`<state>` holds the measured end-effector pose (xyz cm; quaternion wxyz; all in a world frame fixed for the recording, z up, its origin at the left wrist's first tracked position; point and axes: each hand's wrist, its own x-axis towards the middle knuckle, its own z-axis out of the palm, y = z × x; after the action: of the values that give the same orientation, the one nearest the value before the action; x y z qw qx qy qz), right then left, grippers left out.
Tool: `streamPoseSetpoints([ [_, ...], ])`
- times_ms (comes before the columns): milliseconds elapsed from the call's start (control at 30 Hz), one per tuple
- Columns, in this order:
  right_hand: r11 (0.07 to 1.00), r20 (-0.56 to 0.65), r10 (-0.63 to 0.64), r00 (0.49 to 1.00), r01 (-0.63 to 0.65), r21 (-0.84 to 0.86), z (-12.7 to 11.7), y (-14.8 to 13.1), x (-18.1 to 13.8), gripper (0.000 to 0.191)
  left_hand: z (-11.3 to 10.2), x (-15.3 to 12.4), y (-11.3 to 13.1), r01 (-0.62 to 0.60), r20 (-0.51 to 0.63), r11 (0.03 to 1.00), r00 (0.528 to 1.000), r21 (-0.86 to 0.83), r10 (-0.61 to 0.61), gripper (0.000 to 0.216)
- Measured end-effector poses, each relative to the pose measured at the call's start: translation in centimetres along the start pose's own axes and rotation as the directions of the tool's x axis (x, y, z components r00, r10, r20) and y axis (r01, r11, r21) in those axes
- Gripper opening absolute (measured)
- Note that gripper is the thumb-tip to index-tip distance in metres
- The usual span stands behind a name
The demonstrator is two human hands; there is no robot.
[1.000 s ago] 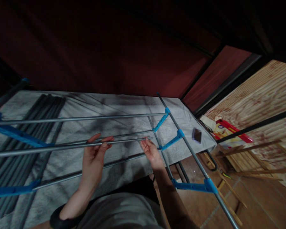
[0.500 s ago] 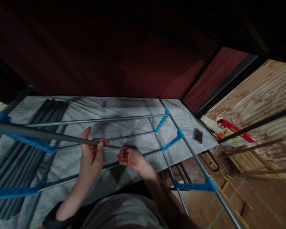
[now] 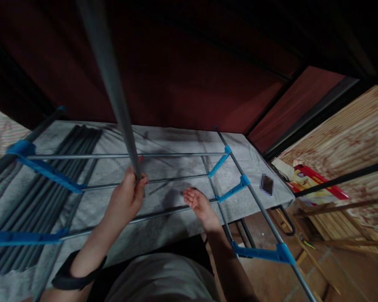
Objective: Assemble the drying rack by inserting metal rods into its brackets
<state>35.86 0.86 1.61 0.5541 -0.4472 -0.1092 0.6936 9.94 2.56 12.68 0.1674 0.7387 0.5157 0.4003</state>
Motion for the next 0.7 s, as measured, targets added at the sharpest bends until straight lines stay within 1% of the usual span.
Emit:
streamPoseSetpoints([
  [133, 0.997, -0.020, -0.081, 0.996, 0.081, -0.006, -1.0, -1.6, -0.2, 0.010, -0.3, 0.4, 0.0, -0.111, 0.014, 0.990, 0.994, 0.083, 0.110, 0.051],
  [200, 0.993, -0.035, -0.121, 0.992, 0.121, -0.017, -1.4, -2.2, -0.5, 0.011, -0.1, -0.1, -0.4, -0.158, 0.044, 0.981, 0.987, 0.117, 0.154, 0.051],
  [267, 0.989, -0.049, -0.147, 0.988, 0.146, -0.041, -1.7, -2.7, -0.8, 0.014, 0.1, -0.8, -0.8, -0.185, 0.092, 0.972, 0.981, 0.147, 0.173, 0.051],
  [400, 0.984, -0.057, -0.163, 0.985, 0.158, -0.084, -2.3, -3.3, -0.9, 0.021, -0.2, -2.0, -1.3, -0.176, 0.176, 0.952, 0.975, 0.250, 0.134, 0.060],
  [567, 0.971, -0.081, -0.188, 0.979, 0.173, -0.165, -2.3, -3.3, -0.7, 0.022, -0.9, -2.8, -1.9, -0.167, 0.236, 0.900, 0.969, 0.403, 0.074, 0.074],
  [700, 0.966, -0.072, -0.198, 0.978, 0.182, -0.186, -1.8, -3.1, -1.0, 0.019, -1.1, -3.8, -3.6, -0.152, 0.264, 0.873, 0.964, 0.463, 0.028, 0.077],
])
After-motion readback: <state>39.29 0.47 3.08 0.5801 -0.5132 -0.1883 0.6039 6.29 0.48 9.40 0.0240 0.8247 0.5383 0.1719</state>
